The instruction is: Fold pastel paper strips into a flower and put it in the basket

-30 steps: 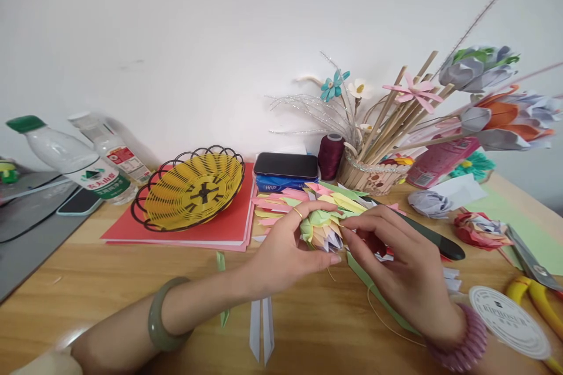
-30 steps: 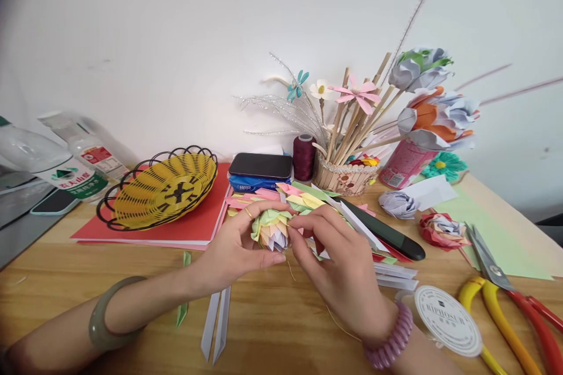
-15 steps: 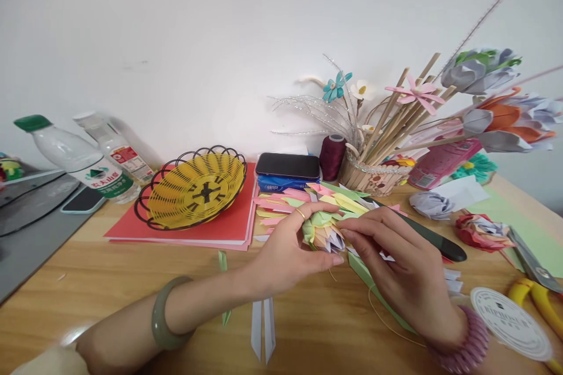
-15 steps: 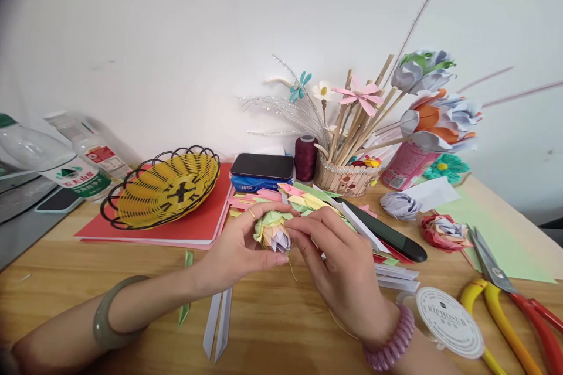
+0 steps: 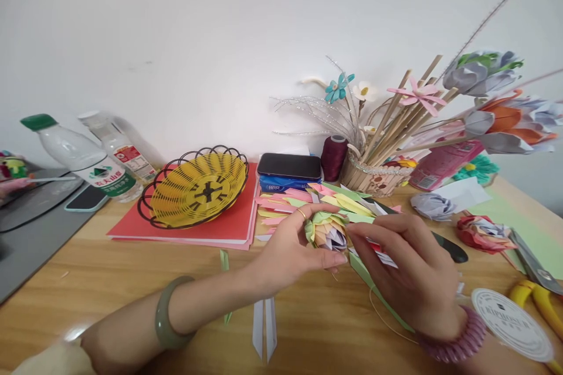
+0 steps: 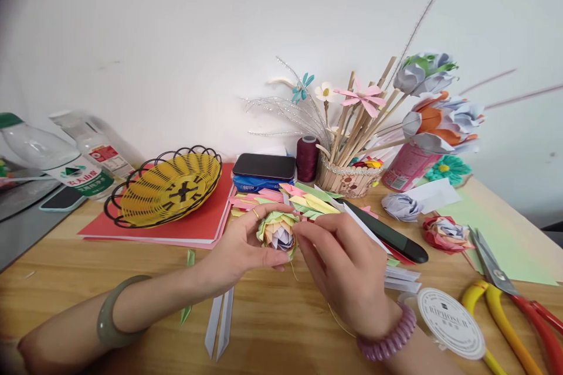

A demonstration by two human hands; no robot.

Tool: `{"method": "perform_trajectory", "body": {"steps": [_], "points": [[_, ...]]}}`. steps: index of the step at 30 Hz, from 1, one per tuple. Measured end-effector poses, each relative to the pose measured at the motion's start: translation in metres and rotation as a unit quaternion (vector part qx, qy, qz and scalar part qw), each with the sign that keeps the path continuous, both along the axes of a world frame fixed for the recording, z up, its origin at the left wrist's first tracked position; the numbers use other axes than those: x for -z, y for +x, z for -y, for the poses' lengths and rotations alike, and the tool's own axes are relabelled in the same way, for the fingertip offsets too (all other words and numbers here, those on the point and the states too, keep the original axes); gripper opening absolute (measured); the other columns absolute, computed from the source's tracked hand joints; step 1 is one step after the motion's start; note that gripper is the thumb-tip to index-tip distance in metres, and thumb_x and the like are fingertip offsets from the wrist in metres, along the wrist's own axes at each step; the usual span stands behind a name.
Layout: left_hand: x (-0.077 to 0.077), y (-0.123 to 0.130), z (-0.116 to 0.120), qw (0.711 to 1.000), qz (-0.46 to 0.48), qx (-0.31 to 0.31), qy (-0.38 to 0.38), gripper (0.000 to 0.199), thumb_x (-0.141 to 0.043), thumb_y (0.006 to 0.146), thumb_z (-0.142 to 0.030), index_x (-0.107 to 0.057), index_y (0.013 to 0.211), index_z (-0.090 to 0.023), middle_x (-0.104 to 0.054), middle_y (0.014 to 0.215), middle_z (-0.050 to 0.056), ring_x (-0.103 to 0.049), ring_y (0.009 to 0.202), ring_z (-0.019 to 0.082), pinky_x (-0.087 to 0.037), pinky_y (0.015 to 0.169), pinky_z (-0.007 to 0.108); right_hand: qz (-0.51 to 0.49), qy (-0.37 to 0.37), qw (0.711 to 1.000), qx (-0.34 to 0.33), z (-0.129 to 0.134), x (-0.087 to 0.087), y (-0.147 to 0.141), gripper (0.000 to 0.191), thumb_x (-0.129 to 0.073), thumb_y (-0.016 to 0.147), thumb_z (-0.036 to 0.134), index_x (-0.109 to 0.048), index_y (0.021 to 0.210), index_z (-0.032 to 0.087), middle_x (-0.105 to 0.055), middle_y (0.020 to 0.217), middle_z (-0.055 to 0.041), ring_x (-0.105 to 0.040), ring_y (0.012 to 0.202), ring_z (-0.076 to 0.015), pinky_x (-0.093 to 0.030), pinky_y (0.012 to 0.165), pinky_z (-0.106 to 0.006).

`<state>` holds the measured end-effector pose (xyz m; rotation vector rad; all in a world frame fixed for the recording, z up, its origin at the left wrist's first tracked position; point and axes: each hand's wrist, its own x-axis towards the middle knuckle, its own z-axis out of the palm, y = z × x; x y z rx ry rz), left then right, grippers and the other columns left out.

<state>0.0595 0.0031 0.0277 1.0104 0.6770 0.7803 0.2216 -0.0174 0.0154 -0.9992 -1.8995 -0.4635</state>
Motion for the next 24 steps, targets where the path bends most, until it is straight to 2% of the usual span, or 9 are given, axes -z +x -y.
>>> {"method": "perform_trajectory", "body": {"steps": [3, 6, 10, 15, 17, 21, 24], "points": [[0.001, 0.0, 0.0, 1.0, 0.005, 0.001, -0.001, 0.059, -0.074, 0.055, -0.016, -0.046, 0.107, -0.019, -0.054, 0.072, -0.004, -0.049, 0.06, 0.005, -0.046, 0.06, 0.022, 0.036, 0.02, 0.999, 0.0, 0.0, 0.003, 0.003, 0.023, -0.064, 0.071, 0.009, -0.059, 0.092, 0.019, -0.054, 0.072, -0.0015, -0.051, 0.058, -0.0102, -0.042, 0.052, -0.023], [0.002, -0.001, 0.0, 1.0, 0.008, 0.002, 0.017, 0.058, -0.073, 0.057, -0.014, -0.046, 0.108, -0.019, -0.053, 0.076, -0.004, -0.049, 0.063, 0.005, -0.045, 0.063, 0.021, 0.02, 0.005, 1.0, -0.015, -0.001, 0.001, 0.002, 0.023, -0.064, 0.071, 0.008, -0.06, 0.091, 0.017, -0.056, 0.072, -0.0017, -0.052, 0.059, -0.0104, -0.043, 0.053, -0.023], [0.004, -0.001, 0.0, 0.998, -0.001, -0.006, 0.059, 0.053, -0.071, 0.059, -0.013, -0.047, 0.106, -0.019, -0.053, 0.081, -0.002, -0.049, 0.069, 0.006, -0.043, 0.064, 0.019, -0.065, -0.112, 0.99, -0.057, -0.001, -0.008, -0.003, 0.015, -0.059, 0.075, 0.009, -0.059, 0.086, 0.018, -0.055, 0.072, -0.0017, -0.053, 0.063, -0.0116, -0.044, 0.056, -0.024], [0.005, -0.001, 0.001, 0.995, -0.021, -0.016, 0.096, 0.052, -0.069, 0.062, -0.013, -0.046, 0.108, -0.02, -0.053, 0.084, -0.001, -0.049, 0.073, 0.008, -0.042, 0.067, 0.02, -0.138, -0.242, 0.96, -0.031, 0.0, -0.011, -0.006, 0.002, -0.056, 0.079, 0.019, -0.057, 0.079, 0.02, -0.05, 0.062, 0.0023, -0.044, 0.048, -0.0088, -0.037, 0.041, -0.021], [0.006, -0.001, 0.002, 0.994, -0.023, -0.016, 0.102, 0.053, -0.069, 0.062, -0.013, -0.045, 0.109, -0.02, -0.054, 0.087, 0.0, -0.05, 0.075, 0.008, -0.042, 0.069, 0.021, -0.142, -0.232, 0.962, -0.022, 0.001, -0.009, -0.007, 0.002, -0.056, 0.079, 0.02, -0.056, 0.08, 0.02, -0.05, 0.06, 0.0029, -0.042, 0.047, -0.0084, -0.036, 0.041, -0.021], [0.006, 0.0, 0.004, 0.993, -0.029, -0.016, 0.11, 0.054, -0.069, 0.063, -0.014, -0.045, 0.11, -0.021, -0.055, 0.09, 0.002, -0.052, 0.078, 0.01, -0.043, 0.072, 0.022, -0.086, -0.124, 0.989, 0.009, 0.004, -0.005, -0.008, 0.01, -0.059, 0.076, 0.014, -0.054, 0.083, 0.02, -0.054, 0.066, 0.0005, -0.045, 0.05, -0.0084, -0.037, 0.044, -0.022], [0.004, 0.0, 0.005, 0.993, -0.037, -0.014, 0.109, 0.055, -0.069, 0.063, -0.016, -0.044, 0.111, -0.021, -0.055, 0.093, 0.002, -0.052, 0.08, 0.01, -0.043, 0.073, 0.023, -0.039, -0.051, 0.997, 0.039, 0.005, -0.004, -0.007, 0.016, -0.061, 0.073, 0.011, -0.053, 0.083, 0.02, -0.056, 0.07, -0.0015, -0.05, 0.054, -0.0098, -0.039, 0.047, -0.023]]}}
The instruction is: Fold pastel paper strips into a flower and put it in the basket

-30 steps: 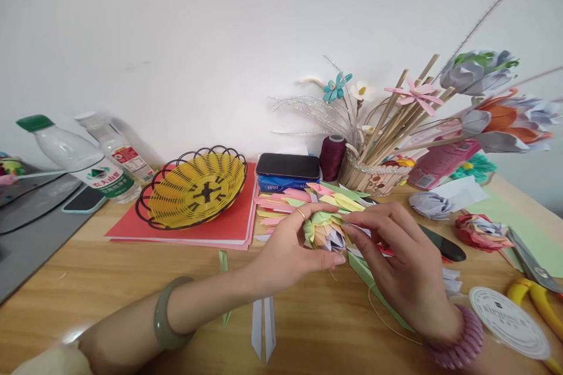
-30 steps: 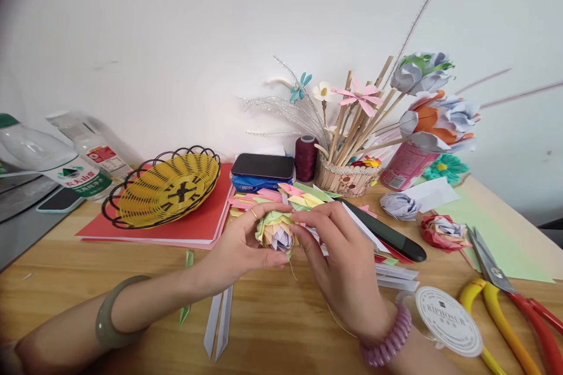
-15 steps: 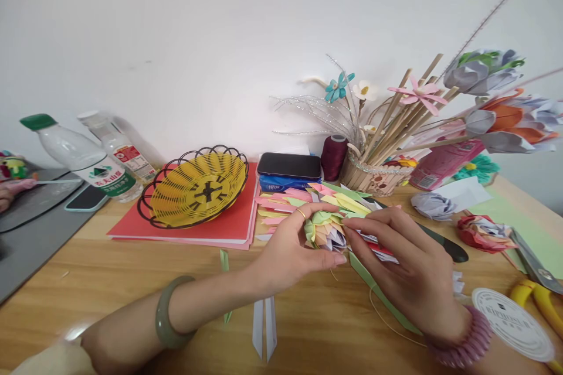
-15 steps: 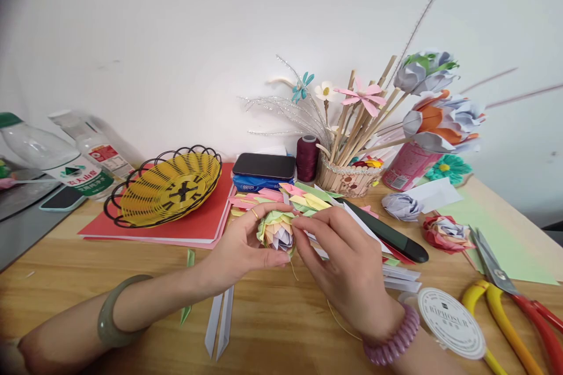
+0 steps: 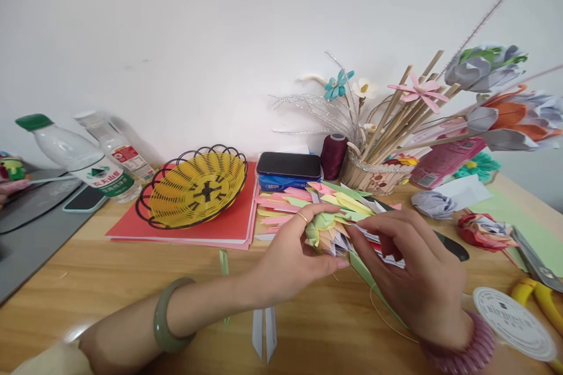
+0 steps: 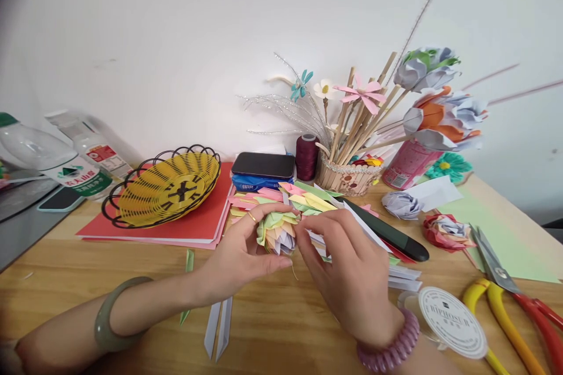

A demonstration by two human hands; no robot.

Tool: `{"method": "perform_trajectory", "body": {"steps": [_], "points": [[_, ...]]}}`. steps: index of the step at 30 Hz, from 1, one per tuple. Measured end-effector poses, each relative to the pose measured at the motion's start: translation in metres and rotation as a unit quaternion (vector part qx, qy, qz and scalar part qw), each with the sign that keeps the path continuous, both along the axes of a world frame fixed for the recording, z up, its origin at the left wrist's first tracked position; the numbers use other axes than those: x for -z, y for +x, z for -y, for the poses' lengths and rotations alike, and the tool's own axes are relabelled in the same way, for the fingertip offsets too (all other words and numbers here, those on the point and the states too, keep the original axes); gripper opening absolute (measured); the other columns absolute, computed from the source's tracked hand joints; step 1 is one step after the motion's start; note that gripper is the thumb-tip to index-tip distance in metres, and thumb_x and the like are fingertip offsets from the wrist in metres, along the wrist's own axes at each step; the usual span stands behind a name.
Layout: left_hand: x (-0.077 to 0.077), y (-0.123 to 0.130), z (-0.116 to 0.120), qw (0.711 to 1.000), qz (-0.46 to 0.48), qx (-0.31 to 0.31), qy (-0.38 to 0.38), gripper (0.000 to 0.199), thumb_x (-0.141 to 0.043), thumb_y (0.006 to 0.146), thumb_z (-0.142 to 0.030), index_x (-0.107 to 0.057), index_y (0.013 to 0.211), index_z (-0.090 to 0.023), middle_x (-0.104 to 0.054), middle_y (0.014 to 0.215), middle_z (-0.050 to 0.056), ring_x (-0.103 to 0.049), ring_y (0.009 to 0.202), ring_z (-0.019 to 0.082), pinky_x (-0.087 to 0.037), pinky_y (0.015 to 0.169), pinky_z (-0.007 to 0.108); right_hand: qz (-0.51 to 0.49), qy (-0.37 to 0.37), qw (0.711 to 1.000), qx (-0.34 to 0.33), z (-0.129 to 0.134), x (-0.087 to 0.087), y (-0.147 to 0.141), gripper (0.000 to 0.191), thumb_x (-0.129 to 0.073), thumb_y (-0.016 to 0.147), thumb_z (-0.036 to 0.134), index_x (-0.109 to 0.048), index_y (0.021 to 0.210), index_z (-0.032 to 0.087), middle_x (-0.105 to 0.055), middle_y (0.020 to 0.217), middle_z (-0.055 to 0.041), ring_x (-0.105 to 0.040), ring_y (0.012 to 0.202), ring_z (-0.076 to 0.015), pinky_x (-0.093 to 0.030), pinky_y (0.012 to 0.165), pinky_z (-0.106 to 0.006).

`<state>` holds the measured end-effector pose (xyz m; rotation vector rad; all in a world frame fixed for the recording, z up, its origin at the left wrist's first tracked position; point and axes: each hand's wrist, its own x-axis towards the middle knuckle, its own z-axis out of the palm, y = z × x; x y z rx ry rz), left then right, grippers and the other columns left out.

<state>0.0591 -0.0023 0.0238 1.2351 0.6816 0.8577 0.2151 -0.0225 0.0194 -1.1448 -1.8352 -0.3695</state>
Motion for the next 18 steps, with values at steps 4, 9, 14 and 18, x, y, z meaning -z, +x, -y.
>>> {"method": "perform_trajectory", "body": {"steps": [4, 9, 14, 18], "points": [[-0.0033, 0.0, 0.0014, 1.0, -0.003, 0.006, -0.003, 0.057, -0.069, 0.062, -0.015, -0.043, 0.112, -0.02, -0.055, 0.097, 0.002, -0.053, 0.083, 0.01, -0.043, 0.075, 0.022, 0.052, 0.045, 0.998, -0.002, 0.0007, 0.0013, 0.0044, 0.02, -0.062, 0.073, 0.011, -0.055, 0.089, 0.021, -0.059, 0.073, -0.0031, -0.056, 0.058, -0.0126, -0.043, 0.051, -0.025], [-0.0022, 0.0001, 0.0023, 1.0, -0.003, 0.012, -0.003, 0.056, -0.069, 0.062, -0.017, -0.042, 0.111, -0.021, -0.054, 0.1, 0.002, -0.053, 0.087, 0.011, -0.043, 0.078, 0.024, 0.104, 0.067, 0.992, -0.002, 0.0015, 0.0025, 0.01, 0.033, -0.063, 0.072, 0.01, -0.056, 0.101, 0.022, -0.062, 0.074, -0.003, -0.057, 0.06, -0.0144, -0.044, 0.053, -0.027], [-0.0013, -0.0001, 0.0022, 1.0, -0.01, 0.006, 0.004, 0.057, -0.07, 0.062, -0.019, -0.043, 0.111, -0.021, -0.054, 0.102, 0.004, -0.053, 0.088, 0.013, -0.043, 0.078, 0.025, 0.095, 0.079, 0.992, -0.019, 0.0005, -0.0012, 0.01, 0.024, -0.063, 0.072, 0.009, -0.057, 0.094, 0.018, -0.061, 0.07, -0.0033, -0.056, 0.057, -0.013, -0.043, 0.052, -0.026], [-0.002, -0.0001, 0.0029, 1.0, -0.01, 0.007, 0.007, 0.054, -0.07, 0.062, -0.019, -0.044, 0.109, -0.021, -0.054, 0.107, 0.005, -0.052, 0.089, 0.013, -0.043, 0.079, 0.026, 0.055, 0.012, 0.996, -0.068, -0.0014, -0.0026, 0.0073, 0.016, -0.057, 0.077, 0.012, -0.055, 0.09, 0.021, -0.059, 0.071, -0.0017, -0.055, 0.058, -0.0115, -0.044, 0.051, -0.024]]}}
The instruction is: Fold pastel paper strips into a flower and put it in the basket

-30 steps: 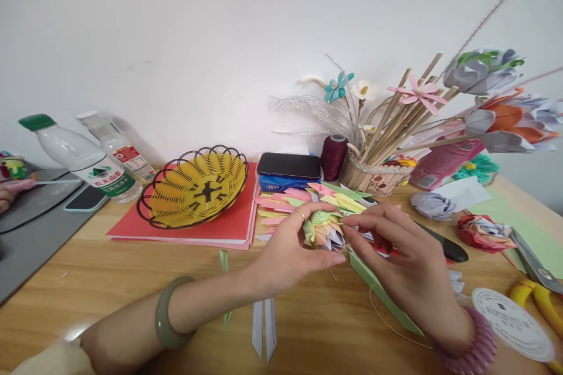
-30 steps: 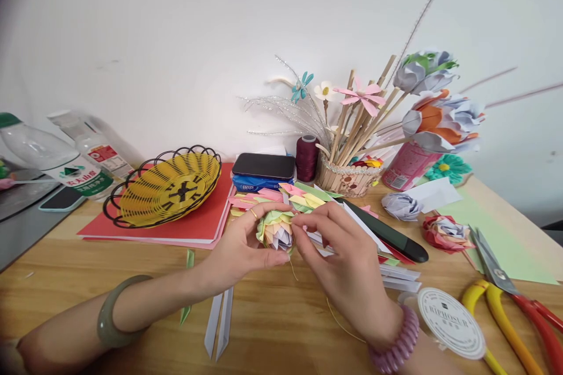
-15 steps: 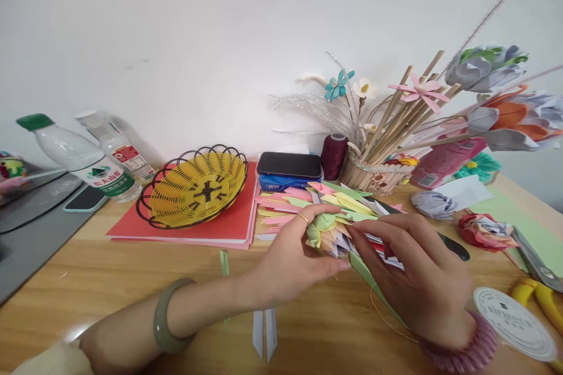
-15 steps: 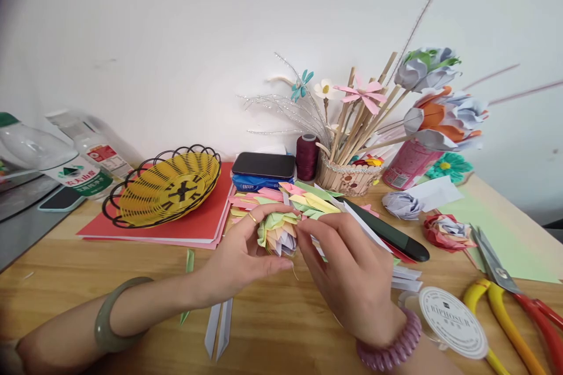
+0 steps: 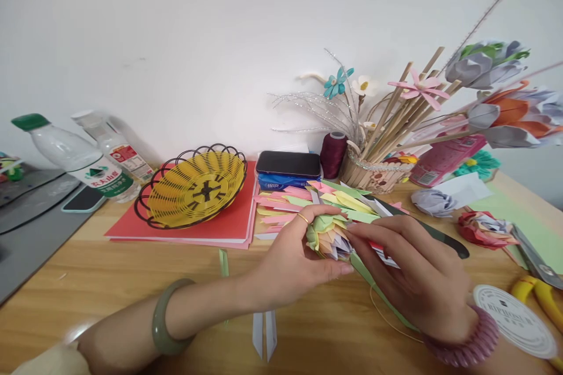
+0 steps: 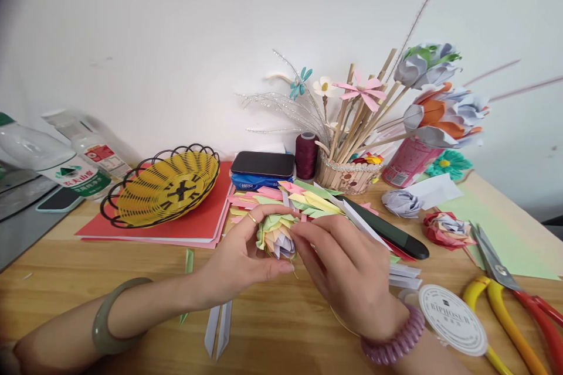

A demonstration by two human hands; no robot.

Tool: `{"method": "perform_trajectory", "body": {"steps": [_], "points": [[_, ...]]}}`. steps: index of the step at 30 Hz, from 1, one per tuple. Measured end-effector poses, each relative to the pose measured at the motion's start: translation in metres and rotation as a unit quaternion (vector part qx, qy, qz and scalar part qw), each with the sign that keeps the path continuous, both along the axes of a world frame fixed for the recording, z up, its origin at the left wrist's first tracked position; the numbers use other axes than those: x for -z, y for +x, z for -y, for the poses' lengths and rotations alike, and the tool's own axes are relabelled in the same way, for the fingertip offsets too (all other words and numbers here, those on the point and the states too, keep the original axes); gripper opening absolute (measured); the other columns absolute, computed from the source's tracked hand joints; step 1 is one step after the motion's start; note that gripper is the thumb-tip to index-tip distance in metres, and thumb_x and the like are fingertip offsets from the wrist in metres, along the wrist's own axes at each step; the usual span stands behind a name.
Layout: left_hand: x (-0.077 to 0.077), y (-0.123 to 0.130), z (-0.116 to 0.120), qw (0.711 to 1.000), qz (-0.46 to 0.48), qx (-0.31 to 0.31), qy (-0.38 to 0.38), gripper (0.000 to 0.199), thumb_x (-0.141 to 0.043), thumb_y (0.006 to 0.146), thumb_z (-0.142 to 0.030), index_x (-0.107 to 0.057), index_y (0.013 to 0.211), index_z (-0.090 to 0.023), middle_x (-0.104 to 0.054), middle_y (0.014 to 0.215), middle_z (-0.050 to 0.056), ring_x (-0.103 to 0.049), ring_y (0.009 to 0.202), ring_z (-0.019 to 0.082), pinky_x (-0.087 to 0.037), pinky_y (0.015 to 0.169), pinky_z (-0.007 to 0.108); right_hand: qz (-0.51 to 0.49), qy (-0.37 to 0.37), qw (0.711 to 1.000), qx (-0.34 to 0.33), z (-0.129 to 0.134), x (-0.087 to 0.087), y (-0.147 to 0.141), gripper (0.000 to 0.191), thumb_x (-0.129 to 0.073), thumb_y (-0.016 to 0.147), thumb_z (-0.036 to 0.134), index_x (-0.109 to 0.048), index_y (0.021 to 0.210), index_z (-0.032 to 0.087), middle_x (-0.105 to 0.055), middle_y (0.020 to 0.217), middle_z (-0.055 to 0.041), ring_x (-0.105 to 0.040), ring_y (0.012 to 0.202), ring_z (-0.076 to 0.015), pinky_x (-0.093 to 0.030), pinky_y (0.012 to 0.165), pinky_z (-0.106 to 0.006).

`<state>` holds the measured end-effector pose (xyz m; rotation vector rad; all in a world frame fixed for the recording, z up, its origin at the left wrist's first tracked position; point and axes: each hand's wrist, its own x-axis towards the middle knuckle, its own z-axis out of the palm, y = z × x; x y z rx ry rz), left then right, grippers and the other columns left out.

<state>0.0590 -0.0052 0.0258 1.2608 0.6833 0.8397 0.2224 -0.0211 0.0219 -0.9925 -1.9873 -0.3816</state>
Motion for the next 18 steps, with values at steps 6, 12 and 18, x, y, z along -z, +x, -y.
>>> {"method": "perform_trajectory", "body": {"steps": [6, 12, 18], "points": [[0.003, 0.001, -0.0007, 1.0, -0.011, -0.013, 0.0, 0.051, -0.067, 0.064, -0.017, -0.043, 0.109, -0.022, -0.054, 0.1, 0.003, -0.051, 0.083, 0.011, -0.043, 0.074, 0.023, -0.085, -0.194, 0.977, -0.036, -0.0018, 0.0007, -0.0033, 0.008, -0.048, 0.084, 0.014, -0.053, 0.083, 0.02, -0.052, 0.077, -0.0025, -0.05, 0.064, -0.0116, -0.042, 0.053, -0.025], [0.0024, 0.0015, -0.0007, 0.999, -0.028, -0.016, -0.002, 0.051, -0.065, 0.065, -0.016, -0.042, 0.11, -0.023, -0.053, 0.096, 0.002, -0.051, 0.081, 0.011, -0.043, 0.073, 0.023, -0.098, -0.123, 0.987, 0.014, -0.0008, 0.0013, -0.005, 0.007, -0.055, 0.079, 0.015, -0.056, 0.083, 0.021, -0.054, 0.07, -0.0011, -0.051, 0.06, -0.0117, -0.041, 0.049, -0.024], [0.0021, 0.0016, -0.0013, 0.999, -0.034, -0.011, 0.005, 0.05, -0.064, 0.065, -0.014, -0.043, 0.11, -0.022, -0.053, 0.104, 0.004, -0.052, 0.087, 0.013, -0.044, 0.077, 0.025, 0.031, 0.024, 0.998, 0.042, -0.0018, 0.0032, -0.003, 0.014, -0.058, 0.076, 0.013, -0.056, 0.088, 0.021, -0.06, 0.069, -0.0014, -0.055, 0.056, -0.011, -0.043, 0.049, -0.023]]}}
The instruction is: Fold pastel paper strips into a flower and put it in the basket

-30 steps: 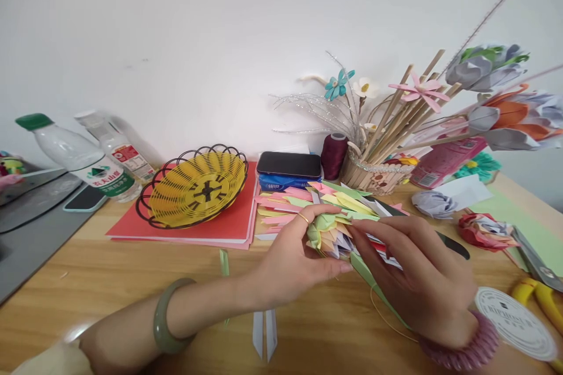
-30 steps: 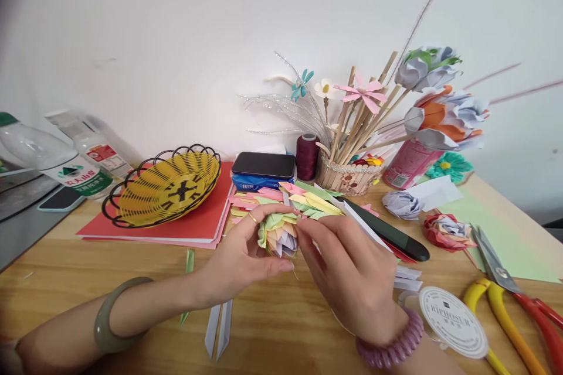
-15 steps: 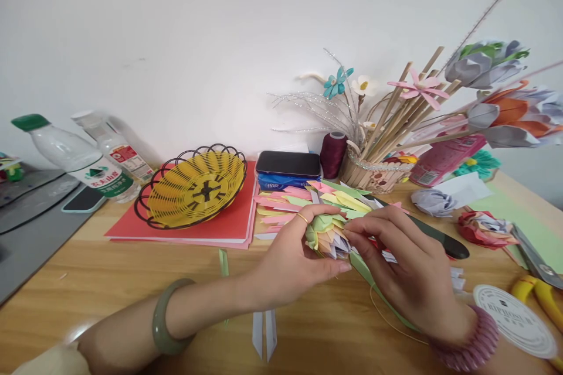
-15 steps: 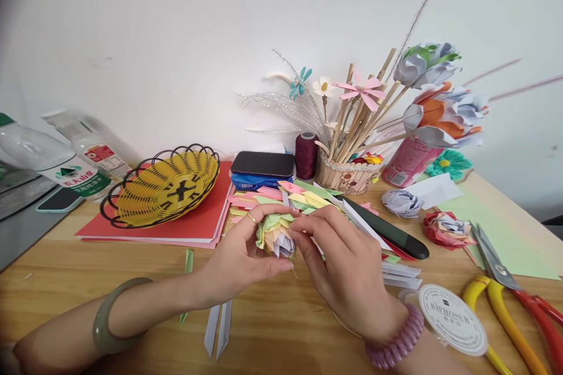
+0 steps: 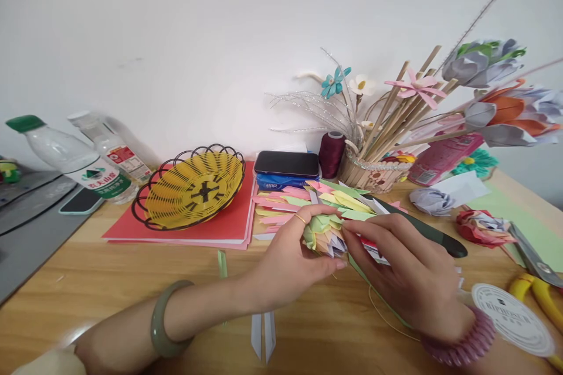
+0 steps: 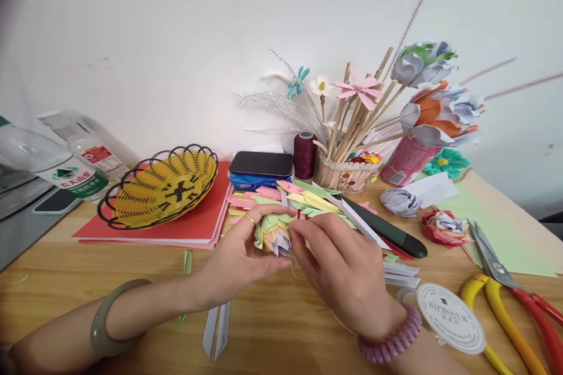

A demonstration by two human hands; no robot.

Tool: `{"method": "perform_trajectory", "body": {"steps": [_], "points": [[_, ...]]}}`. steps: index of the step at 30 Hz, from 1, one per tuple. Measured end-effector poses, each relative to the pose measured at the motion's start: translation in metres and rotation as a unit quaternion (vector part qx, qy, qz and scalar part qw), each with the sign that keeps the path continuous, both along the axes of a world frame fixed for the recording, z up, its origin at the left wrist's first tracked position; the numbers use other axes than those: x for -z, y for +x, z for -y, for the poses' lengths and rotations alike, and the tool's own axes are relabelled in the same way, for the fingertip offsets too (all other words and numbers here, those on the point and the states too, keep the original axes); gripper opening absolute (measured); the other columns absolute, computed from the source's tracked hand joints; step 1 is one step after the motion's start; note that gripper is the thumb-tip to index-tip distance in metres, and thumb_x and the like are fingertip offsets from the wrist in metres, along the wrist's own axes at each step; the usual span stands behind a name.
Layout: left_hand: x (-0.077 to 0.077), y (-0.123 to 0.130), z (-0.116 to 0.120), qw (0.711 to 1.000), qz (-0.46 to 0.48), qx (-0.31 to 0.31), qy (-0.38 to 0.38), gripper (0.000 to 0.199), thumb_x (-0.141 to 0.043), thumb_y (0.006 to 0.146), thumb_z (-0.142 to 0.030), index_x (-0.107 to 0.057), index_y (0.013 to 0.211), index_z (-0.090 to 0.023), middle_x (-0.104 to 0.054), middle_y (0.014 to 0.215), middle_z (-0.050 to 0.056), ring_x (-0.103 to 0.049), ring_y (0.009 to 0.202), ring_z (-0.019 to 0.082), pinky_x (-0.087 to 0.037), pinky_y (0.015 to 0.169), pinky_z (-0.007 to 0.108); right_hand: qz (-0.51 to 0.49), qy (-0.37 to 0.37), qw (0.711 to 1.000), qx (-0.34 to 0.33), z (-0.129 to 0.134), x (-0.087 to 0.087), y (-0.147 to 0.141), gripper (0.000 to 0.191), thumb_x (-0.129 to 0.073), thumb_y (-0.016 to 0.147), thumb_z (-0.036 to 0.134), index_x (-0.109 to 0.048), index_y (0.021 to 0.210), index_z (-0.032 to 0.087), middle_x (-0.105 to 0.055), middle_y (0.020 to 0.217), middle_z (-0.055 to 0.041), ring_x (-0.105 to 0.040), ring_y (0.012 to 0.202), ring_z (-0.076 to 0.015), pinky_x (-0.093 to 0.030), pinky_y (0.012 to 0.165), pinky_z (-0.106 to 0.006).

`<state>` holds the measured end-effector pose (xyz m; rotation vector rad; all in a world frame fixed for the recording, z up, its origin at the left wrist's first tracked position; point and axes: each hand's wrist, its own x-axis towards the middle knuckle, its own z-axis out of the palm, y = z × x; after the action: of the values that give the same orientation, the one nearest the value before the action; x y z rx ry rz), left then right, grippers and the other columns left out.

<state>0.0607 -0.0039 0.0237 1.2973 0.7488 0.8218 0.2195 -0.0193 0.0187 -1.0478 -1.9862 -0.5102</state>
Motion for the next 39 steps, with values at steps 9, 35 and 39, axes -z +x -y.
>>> {"method": "perform_trajectory", "body": {"steps": [9, 35, 39], "points": [[-0.001, -0.001, 0.001, 1.0, 0.012, -0.014, 0.005, 0.05, -0.068, 0.064, -0.02, -0.045, 0.109, -0.022, -0.053, 0.109, 0.004, -0.053, 0.091, 0.013, -0.044, 0.079, 0.024, 0.03, 0.0, 0.999, -0.037, 0.001, -0.001, 0.005, 0.019, -0.06, 0.075, 0.012, -0.056, 0.093, 0.016, -0.062, 0.07, -0.0037, -0.057, 0.058, -0.0117, -0.047, 0.051, -0.023], [0.001, -0.001, 0.001, 1.0, 0.019, 0.002, -0.009, 0.05, -0.064, 0.067, -0.013, -0.042, 0.11, -0.022, -0.053, 0.098, 0.003, -0.051, 0.086, 0.011, -0.042, 0.075, 0.023, -0.025, -0.023, 0.998, -0.043, 0.001, 0.0, 0.001, 0.015, -0.06, 0.076, 0.01, -0.058, 0.09, 0.015, -0.058, 0.072, -0.0032, -0.055, 0.063, -0.0105, -0.044, 0.055, -0.022], [0.002, -0.001, 0.001, 1.0, 0.017, 0.0, -0.005, 0.049, -0.064, 0.067, -0.014, -0.043, 0.11, -0.022, -0.053, 0.099, 0.002, -0.05, 0.084, 0.009, -0.042, 0.075, 0.022, -0.068, -0.082, 0.991, -0.078, 0.0, -0.002, 0.0, 0.016, -0.057, 0.077, 0.009, -0.058, 0.092, 0.016, -0.058, 0.076, -0.004, -0.055, 0.067, -0.0109, -0.046, 0.057, -0.022]]}}
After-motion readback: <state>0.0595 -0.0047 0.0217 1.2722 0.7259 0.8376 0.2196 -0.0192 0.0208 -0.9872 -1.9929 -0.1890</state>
